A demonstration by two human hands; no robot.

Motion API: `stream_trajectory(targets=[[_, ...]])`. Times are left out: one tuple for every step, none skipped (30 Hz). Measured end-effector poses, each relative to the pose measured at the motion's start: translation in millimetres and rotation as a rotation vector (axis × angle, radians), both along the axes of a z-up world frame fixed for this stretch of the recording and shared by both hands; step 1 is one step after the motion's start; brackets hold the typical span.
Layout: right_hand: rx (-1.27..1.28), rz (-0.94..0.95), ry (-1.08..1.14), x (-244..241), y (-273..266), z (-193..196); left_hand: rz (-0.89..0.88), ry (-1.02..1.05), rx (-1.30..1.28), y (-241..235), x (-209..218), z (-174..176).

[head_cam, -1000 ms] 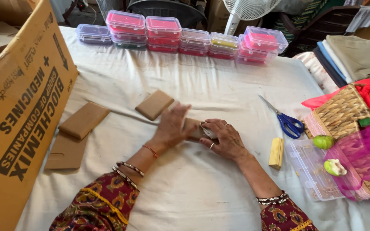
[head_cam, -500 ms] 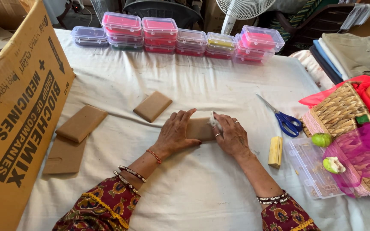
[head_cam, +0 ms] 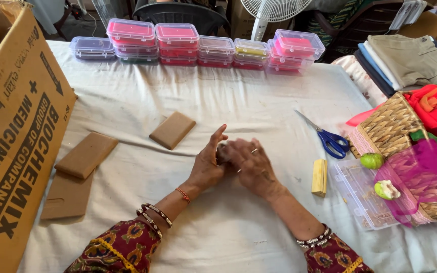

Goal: The recorder wraps small brown rectangular items in pink mesh fabric and secures them.

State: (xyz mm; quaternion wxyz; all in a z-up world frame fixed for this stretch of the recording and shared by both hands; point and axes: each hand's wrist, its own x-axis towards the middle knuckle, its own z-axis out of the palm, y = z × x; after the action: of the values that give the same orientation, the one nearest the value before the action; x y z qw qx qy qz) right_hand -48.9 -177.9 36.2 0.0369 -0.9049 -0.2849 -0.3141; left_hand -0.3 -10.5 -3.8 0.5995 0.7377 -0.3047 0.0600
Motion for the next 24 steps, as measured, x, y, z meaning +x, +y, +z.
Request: stream_trajectory(targets=[[-0.001,-0.001,0.001,8,-15,-13,-0.001,0.001,-0.001,1,-1,4],[0.071,-0.086,0.092,16,-29,-25,0.021,0.090,0.064,2,-2,9],[0.144,-0.173,0.181,26,-44,-37,0.041,0.176,0.130,4,-2,15],[0.144,-0.174,0.179,28,-51,-34,0.040,0.173,0.130,4,2,11],[0.233,-0.292,0.268,28,-57,-32,0.025,0.198,0.091,4,5,6],[0.323,-0.411,0.358,28,-64,-31,0.011,0.222,0.053,4,7,0],[0.323,-0.412,0.356,26,-60,-29,0.010,0.221,0.053,4,9,1],[0.380,-0.376,0.237,25,-55,-27,0.033,0.254,0.038,5,11,2],[0.435,-0.337,0.119,24,-49,-25,0.058,0.288,0.024,6,13,2],[0.436,-0.336,0.119,18,-36,-20,0.059,0.288,0.025,7,14,1],[0.385,-0.188,0.057,12,-23,-16,0.070,0.359,-0.003,8,16,0],[0.333,-0.039,-0.004,5,-10,-12,0.080,0.428,-0.031,9,17,-2],[0.333,-0.038,-0.002,2,-3,-13,0.082,0.430,-0.031,8,21,-8],[0.247,-0.021,0.170,-1,3,-14,0.082,0.401,-0.019,8,24,-13],[0.162,-0.006,0.345,-6,9,-16,0.082,0.375,-0.005,7,26,-20],[0.164,-0.006,0.349,2,-3,-28,0.082,0.379,-0.003,8,23,-16],[0.147,-0.035,0.292,12,-15,-39,0.092,0.389,0.015,8,22,-10],[0.131,-0.064,0.235,22,-28,-49,0.103,0.399,0.032,9,21,-4],[0.131,-0.063,0.236,26,-37,-51,0.104,0.400,0.033,9,21,-4],[0.186,-0.163,0.316,30,-47,-52,0.088,0.399,0.015,10,20,-4],[0.240,-0.265,0.393,35,-58,-53,0.072,0.396,-0.003,10,20,-4],[0.241,-0.264,0.392,33,-57,-49,0.072,0.395,-0.003,10,20,-2],[0.267,-0.338,0.427,31,-58,-45,0.064,0.409,-0.015,9,18,-1],[0.293,-0.411,0.463,29,-58,-41,0.055,0.423,-0.028,9,17,1]])
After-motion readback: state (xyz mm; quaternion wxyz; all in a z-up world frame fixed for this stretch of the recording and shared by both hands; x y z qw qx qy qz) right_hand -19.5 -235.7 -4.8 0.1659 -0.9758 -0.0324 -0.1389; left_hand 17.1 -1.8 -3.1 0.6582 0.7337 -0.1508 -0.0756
